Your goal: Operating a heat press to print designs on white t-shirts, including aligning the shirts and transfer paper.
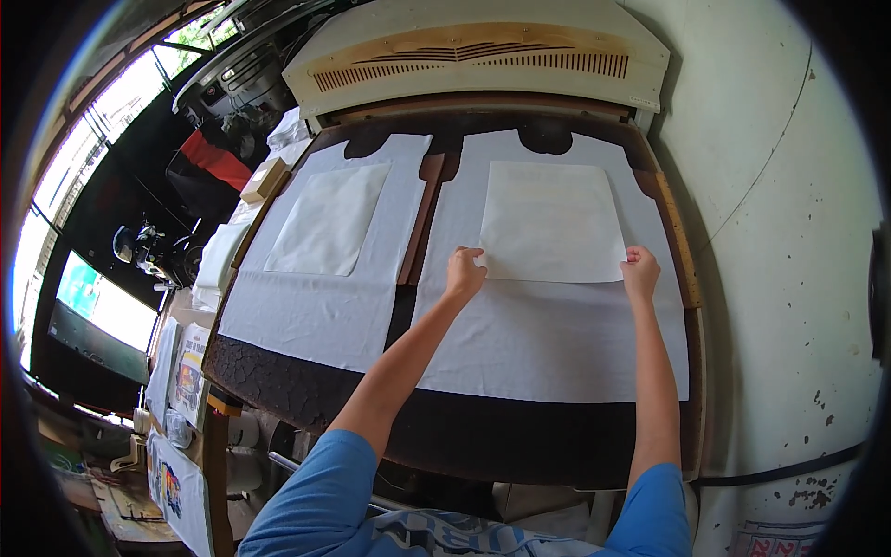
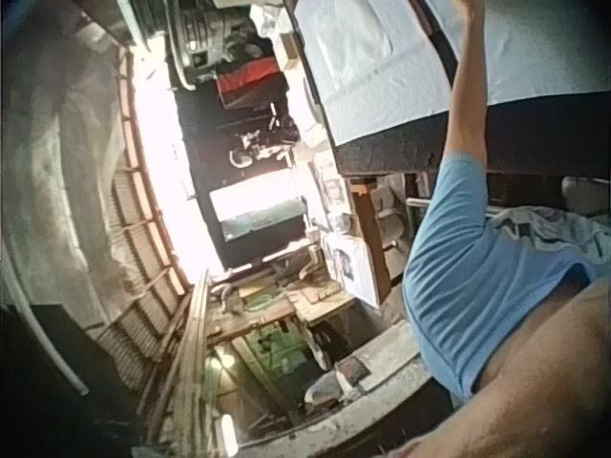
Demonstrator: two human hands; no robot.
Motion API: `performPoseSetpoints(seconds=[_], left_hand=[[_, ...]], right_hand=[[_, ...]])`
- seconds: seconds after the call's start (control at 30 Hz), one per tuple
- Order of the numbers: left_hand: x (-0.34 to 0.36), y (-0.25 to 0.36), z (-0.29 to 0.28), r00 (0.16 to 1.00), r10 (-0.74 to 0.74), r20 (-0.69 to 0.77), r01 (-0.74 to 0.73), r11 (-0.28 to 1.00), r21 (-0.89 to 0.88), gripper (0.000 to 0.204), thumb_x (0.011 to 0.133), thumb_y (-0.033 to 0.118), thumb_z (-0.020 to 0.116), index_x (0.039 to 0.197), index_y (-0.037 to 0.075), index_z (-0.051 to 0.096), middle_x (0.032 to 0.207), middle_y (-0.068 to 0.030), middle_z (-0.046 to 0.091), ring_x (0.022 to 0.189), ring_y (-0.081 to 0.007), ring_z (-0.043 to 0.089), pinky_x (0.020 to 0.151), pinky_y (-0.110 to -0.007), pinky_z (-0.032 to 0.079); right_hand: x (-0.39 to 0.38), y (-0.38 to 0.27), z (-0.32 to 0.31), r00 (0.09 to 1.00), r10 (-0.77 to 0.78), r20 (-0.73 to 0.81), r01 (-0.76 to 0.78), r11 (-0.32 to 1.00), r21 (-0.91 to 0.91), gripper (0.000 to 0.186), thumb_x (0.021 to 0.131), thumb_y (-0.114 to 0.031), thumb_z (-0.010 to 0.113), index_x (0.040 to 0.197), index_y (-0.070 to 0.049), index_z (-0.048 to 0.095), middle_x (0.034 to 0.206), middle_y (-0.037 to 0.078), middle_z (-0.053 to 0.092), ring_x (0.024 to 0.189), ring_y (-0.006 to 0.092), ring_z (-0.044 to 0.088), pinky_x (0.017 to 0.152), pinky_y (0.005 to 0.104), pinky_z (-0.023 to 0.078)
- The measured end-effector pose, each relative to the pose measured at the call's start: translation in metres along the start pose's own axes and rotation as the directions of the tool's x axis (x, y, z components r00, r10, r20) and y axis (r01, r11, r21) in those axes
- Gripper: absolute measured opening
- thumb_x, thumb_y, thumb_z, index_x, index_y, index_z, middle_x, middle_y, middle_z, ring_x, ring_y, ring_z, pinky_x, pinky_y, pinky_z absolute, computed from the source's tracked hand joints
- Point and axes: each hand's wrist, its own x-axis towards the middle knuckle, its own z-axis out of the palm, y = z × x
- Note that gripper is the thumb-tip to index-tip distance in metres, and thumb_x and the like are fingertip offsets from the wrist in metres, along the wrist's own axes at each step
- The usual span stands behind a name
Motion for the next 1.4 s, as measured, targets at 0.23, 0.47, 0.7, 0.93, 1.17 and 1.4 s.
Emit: performPoseSetpoints(seconds=[0.23, 0.47, 0.7, 0.93, 1.17, 1.4], left_hand=[[0.001, -0.001, 0.008, 1.0, 0.007, -0.002, -0.007, 1.0, -0.009, 0.038, 0.059, 0.002, 0.062, 0.097, 0.002, 0.064, 0.103, -0.0163, 0.056, 0.097, -0.0315, 0.054, 0.086, -0.035, 0.043], [0.005, -0.006, 0.007, 1.0, 0.009, 0.002, -0.009, 1.0, -0.024, 0.038, 0.059, 0.002, 0.063, 0.097, 0.002, 0.064, 0.102, -0.0168, 0.056, 0.096, -0.031, 0.054, 0.086, -0.035, 0.043], [0.004, -0.012, 0.003, 0.997, 0.069, -0.03, -0.068, 0.997, 0.043, 0.034, 0.06, 0.003, 0.063, 0.094, 0.002, 0.065, 0.103, -0.0177, 0.056, 0.085, -0.0292, 0.058, 0.078, -0.034, 0.046], [-0.004, -0.002, 0.0, 0.998, 0.059, -0.014, -0.058, 0.996, 0.063, 0.029, 0.061, 0.005, 0.061, 0.09, 0.004, 0.066, 0.103, -0.0162, 0.055, 0.096, -0.0312, 0.054, 0.086, -0.036, 0.043], [-0.02, 0.002, -0.01, 0.996, 0.08, -0.04, -0.075, 0.99, 0.119, 0.027, 0.068, 0.008, 0.059, 0.094, 0.006, 0.065, 0.108, -0.0106, 0.053, 0.102, -0.0279, 0.05, 0.086, -0.035, 0.042], [-0.057, -0.01, -0.035, 0.945, 0.324, -0.04, -0.307, 0.924, 0.23, 0.027, 0.07, 0.005, 0.059, 0.097, 0.008, 0.062, 0.113, -0.0092, 0.049, 0.106, -0.0286, 0.044, 0.087, -0.039, 0.037]], right_hand=[[-0.003, -0.005, -0.005, 0.992, -0.128, 0.007, 0.128, 0.985, -0.12, 0.02, 0.067, 0.007, 0.053, 0.085, 0.002, 0.06, 0.082, 0.015, 0.06, 0.079, 0.0283, 0.059, 0.07, 0.035, 0.046], [-0.015, -0.03, 0.0, 0.907, -0.417, 0.061, 0.418, 0.872, -0.254, 0.021, 0.072, 0.01, 0.05, 0.09, 0.003, 0.058, 0.091, 0.014, 0.056, 0.084, 0.0315, 0.056, 0.073, 0.037, 0.047], [-0.018, -0.017, 0.001, 0.948, -0.304, 0.09, 0.317, 0.907, -0.276, 0.021, 0.071, 0.01, 0.051, 0.091, 0.004, 0.058, 0.092, 0.016, 0.055, 0.085, 0.0317, 0.056, 0.074, 0.037, 0.046], [-0.015, 0.002, 0.002, 0.95, -0.266, 0.165, 0.312, 0.852, -0.421, 0.017, 0.07, 0.002, 0.056, 0.087, 0.002, 0.06, 0.091, 0.015, 0.056, 0.088, 0.031, 0.054, 0.076, 0.0378, 0.045], [-0.028, -0.008, -0.003, 0.948, -0.25, 0.198, 0.318, 0.794, -0.519, 0.015, 0.072, -0.006, 0.059, 0.087, -0.002, 0.062, 0.094, 0.009, 0.058, 0.095, 0.027, 0.049, 0.081, 0.0369, 0.041], [-0.057, -0.02, -0.01, 0.896, -0.307, 0.32, 0.435, 0.746, -0.504, 0.019, 0.079, -0.017, 0.058, 0.094, -0.006, 0.06, 0.105, 0.004, 0.058, 0.101, 0.0266, 0.048, 0.084, 0.0414, 0.038]])
